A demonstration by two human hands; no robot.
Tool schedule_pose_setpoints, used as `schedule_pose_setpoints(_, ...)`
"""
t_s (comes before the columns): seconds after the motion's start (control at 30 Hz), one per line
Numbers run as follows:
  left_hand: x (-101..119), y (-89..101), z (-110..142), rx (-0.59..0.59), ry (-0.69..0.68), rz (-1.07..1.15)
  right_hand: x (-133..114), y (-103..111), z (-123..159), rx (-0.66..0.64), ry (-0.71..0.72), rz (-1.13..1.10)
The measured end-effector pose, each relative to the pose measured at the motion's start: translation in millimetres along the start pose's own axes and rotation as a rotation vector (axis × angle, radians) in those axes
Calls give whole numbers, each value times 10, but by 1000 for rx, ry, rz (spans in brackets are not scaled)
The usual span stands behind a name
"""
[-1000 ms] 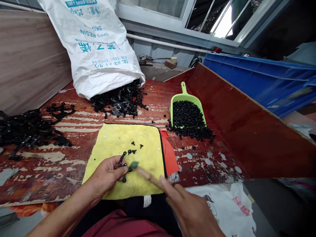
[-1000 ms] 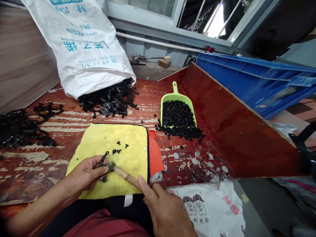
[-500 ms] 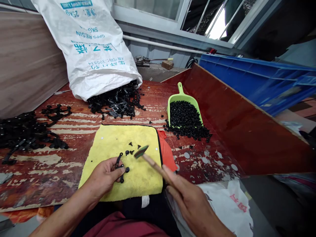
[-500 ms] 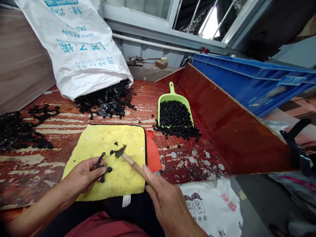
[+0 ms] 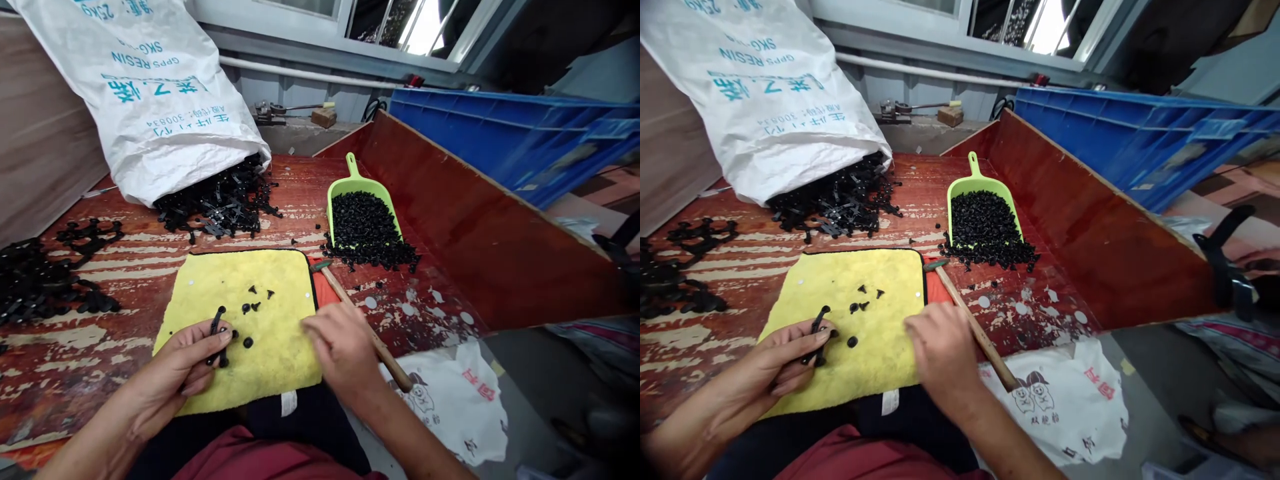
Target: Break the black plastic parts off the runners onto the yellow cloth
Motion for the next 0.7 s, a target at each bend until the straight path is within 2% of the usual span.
schedule_pose_setpoints(0.1,-19,-3,55,63,40,85,-410,-278,-103,-89,83,-114)
schedule_pose_setpoints(0.2,-47,-16,108,118,102,213,-578,-516,-202,-147,82,-96)
schedule_pose_setpoints(0.3,-85,-62,134,102,154,257,-579,-616,-245,-170,65,-112)
schedule_pose_setpoints(0.5,-50,-112,103,78,3,57,-509,-595,-217,-182,24,-180)
schedule_pose_setpoints(0.7,-45,-75,49,96,9,-53,-499,-613,-228,-155,2,-226)
Point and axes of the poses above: each hand's wrist, its own z-axis away from the middle knuckle, its own y-axis out of the back of the hand, x = y × z, the point moved 4 cm from there along -z, towards the middle knuckle, and after that the axes turned 2 degrees about z, right-handed, at the moved point
